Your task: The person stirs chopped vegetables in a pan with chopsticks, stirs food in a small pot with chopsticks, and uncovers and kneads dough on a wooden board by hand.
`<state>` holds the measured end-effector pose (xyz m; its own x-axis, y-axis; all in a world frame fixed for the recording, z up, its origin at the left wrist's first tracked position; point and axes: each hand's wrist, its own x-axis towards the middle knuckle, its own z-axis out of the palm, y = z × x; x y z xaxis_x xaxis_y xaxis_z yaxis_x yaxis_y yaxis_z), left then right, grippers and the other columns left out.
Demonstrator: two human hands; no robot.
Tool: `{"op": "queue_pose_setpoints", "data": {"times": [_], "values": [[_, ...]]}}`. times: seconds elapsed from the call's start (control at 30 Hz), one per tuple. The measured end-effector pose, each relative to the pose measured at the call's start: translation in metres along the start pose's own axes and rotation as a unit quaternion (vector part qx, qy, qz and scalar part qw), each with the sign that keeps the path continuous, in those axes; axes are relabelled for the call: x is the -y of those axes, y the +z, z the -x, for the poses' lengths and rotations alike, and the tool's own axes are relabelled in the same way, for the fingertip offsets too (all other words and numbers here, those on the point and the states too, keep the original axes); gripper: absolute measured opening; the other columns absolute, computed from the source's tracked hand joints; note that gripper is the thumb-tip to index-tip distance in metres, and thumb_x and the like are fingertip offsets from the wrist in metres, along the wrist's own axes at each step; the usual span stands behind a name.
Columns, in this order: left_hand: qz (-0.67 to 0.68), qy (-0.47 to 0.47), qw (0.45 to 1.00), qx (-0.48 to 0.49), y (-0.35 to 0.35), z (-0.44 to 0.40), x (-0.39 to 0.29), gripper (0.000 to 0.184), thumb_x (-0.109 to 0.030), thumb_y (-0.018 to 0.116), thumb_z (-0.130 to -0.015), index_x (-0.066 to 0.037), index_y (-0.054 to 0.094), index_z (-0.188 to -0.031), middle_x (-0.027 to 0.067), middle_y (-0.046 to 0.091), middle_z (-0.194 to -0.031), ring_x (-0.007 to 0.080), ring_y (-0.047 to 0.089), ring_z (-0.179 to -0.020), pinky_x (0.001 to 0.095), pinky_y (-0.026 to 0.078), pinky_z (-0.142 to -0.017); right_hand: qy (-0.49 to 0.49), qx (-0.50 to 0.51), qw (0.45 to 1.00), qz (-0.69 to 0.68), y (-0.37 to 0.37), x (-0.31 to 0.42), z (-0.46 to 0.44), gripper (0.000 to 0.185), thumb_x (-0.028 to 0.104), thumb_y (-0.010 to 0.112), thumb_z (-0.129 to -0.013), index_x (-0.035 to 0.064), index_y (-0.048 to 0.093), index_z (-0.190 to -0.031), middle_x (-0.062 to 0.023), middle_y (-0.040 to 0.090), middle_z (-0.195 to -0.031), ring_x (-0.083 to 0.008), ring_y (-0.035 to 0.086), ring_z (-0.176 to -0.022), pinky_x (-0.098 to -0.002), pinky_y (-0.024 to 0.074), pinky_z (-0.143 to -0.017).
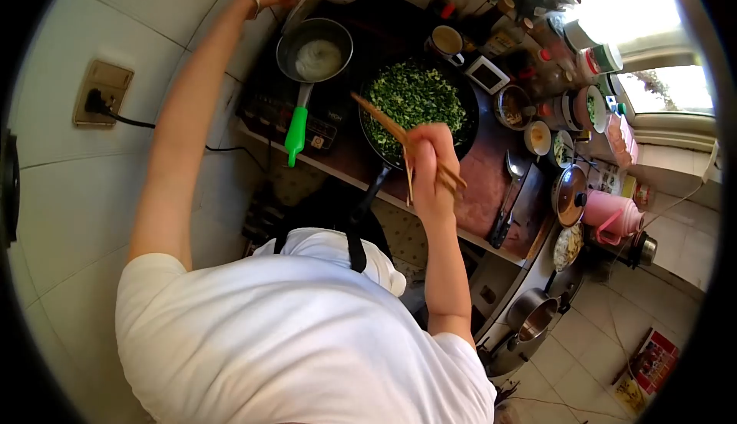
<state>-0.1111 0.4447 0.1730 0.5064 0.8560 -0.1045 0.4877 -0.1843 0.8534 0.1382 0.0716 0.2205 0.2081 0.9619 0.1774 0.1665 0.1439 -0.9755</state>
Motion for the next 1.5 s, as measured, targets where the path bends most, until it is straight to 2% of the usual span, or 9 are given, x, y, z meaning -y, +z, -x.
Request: {"op": "queue_pose_setpoints", "data": {"times": [0.2, 0.33, 0.47, 0.6, 0.87, 0.93, 1.23, 1.27, 1.5], "values": [[-0.059, 0.034, 0.998, 0.005, 0.031, -0.063, -0.006, 0.032, -0.026, 0.065, -0.085, -0.012, 0.065, -0.114, 0.0034, 0.067, -0.106, 0.0167, 0.063, -0.096, 0.0309, 0.052, -0.081, -0.011, 0.001, 0.998, -0.065, 0.082, -0.063, -0.094, 0.009, 0.003, 0.06, -0.088, 0.0011, 0.059, -0.097, -0.0041, 0.059, -0.084, -0.0094, 0.058, -0.071, -0.0229, 0.0454, -0.059], [-0.337, 0.178, 0.924, 0.022, 0.083, -0.098, -0.041, 0.029, -0.027, 0.062, -0.086, -0.011, 0.067, -0.109, 0.0114, 0.068, -0.096, 0.0281, 0.065, -0.087, 0.0381, 0.051, -0.081, -0.116, 0.05, 0.991, 0.046, 0.122, -0.107, -0.125, 0.008, 0.0, 0.062, -0.086, -0.0012, 0.061, -0.094, -0.0101, 0.063, -0.084, -0.0182, 0.065, -0.075, -0.027, 0.051, -0.064], [-0.376, 0.153, 0.914, 0.022, 0.147, -0.132, -0.034, 0.026, -0.03, 0.061, -0.087, -0.012, 0.069, -0.103, 0.0119, 0.069, -0.096, 0.0315, 0.064, -0.09, 0.0421, 0.05, -0.081, -0.06, 0.084, 0.989, 0.101, 0.126, -0.11, -0.134, 0.007, 0.002, 0.063, -0.082, 0.0026, 0.059, -0.088, -0.0169, 0.06, -0.084, -0.0333, 0.064, -0.077, -0.037, 0.0522, -0.064], [-0.421, 0.116, 0.898, 0.054, 0.198, -0.171, -0.003, 0.027, -0.033, 0.058, -0.09, -0.012, 0.07, -0.101, 0.0126, 0.068, -0.095, 0.0321, 0.063, -0.09, 0.0443, 0.049, -0.079, -0.114, 0.029, 0.99, 0.084, 0.119, -0.114, -0.136, 0.016, -0.002, 0.063, -0.079, 0.0024, 0.06, -0.094, -0.0177, 0.061, -0.086, -0.0355, 0.064, -0.079, -0.039, 0.0529, -0.064], [-0.542, 0.067, 0.824, 0.149, 0.249, -0.201, 0.035, 0.031, -0.035, 0.053, -0.093, -0.011, 0.068, -0.106, 0.0156, 0.064, -0.106, 0.0313, 0.057, -0.104, 0.0439, 0.046, -0.088, -0.002, 0.092, 0.994, 0.054, 0.096, -0.111, -0.117, 0.026, -0.003, 0.063, -0.078, 0.005, 0.059, -0.102, -0.0157, 0.06, -0.086, -0.0349, 0.062, -0.074, -0.0382, 0.0497, -0.061], [-0.54, 0.055, 0.817, 0.192, 0.25, -0.203, 0.031, 0.032, -0.034, 0.052, -0.094, -0.009, 0.068, -0.106, 0.0154, 0.064, -0.106, 0.0321, 0.058, -0.102, 0.0445, 0.046, -0.088, -0.066, 0.048, 0.995, 0.049, 0.095, -0.109, -0.116, 0.027, -0.002, 0.064, -0.078, 0.0059, 0.058, -0.103, -0.0145, 0.057, -0.082, -0.0338, 0.06, -0.071, -0.0375, 0.0485, -0.06], [-0.456, 0.066, 0.872, 0.165, 0.235, -0.205, 0.02, 0.048, -0.037, 0.062, -0.085, -0.009, 0.057, -0.124, 0.0178, 0.061, -0.118, 0.0358, 0.055, -0.111, 0.0404, 0.044, -0.096, -0.047, 0.042, 0.997, 0.047, 0.088, -0.099, -0.098, 0.017, 0.002, 0.063, -0.08, 0.0041, 0.059, -0.097, -0.0147, 0.057, -0.083, -0.0339, 0.058, -0.076, -0.0382, 0.0486, -0.064], [-0.436, 0.139, 0.88, 0.128, 0.222, -0.199, 0.011, 0.045, -0.031, 0.061, -0.085, -0.009, 0.056, -0.124, 0.0178, 0.061, -0.117, 0.0356, 0.056, -0.109, 0.041, 0.044, -0.095, -0.063, 0.049, 0.994, 0.071, 0.086, -0.103, -0.097, 0.016, 0.003, 0.063, -0.081, 0.0031, 0.06, -0.097, -0.0154, 0.059, -0.084, -0.0334, 0.059, -0.077, -0.0372, 0.0492, -0.065], [-0.155, 0.179, 0.97, -0.063, 0.07, -0.064, -0.066, 0.041, -0.03, 0.061, -0.086, -0.008, 0.058, -0.121, 0.0154, 0.063, -0.114, 0.0316, 0.059, -0.106, 0.0388, 0.046, -0.091, -0.051, -0.006, 0.998, 0.046, 0.07, -0.088, -0.128, 0.007, 0.006, 0.063, -0.086, 0.0016, 0.065, -0.091, -0.0134, 0.061, -0.077, -0.0211, 0.061, -0.063, -0.027, 0.0473, -0.057]]}}
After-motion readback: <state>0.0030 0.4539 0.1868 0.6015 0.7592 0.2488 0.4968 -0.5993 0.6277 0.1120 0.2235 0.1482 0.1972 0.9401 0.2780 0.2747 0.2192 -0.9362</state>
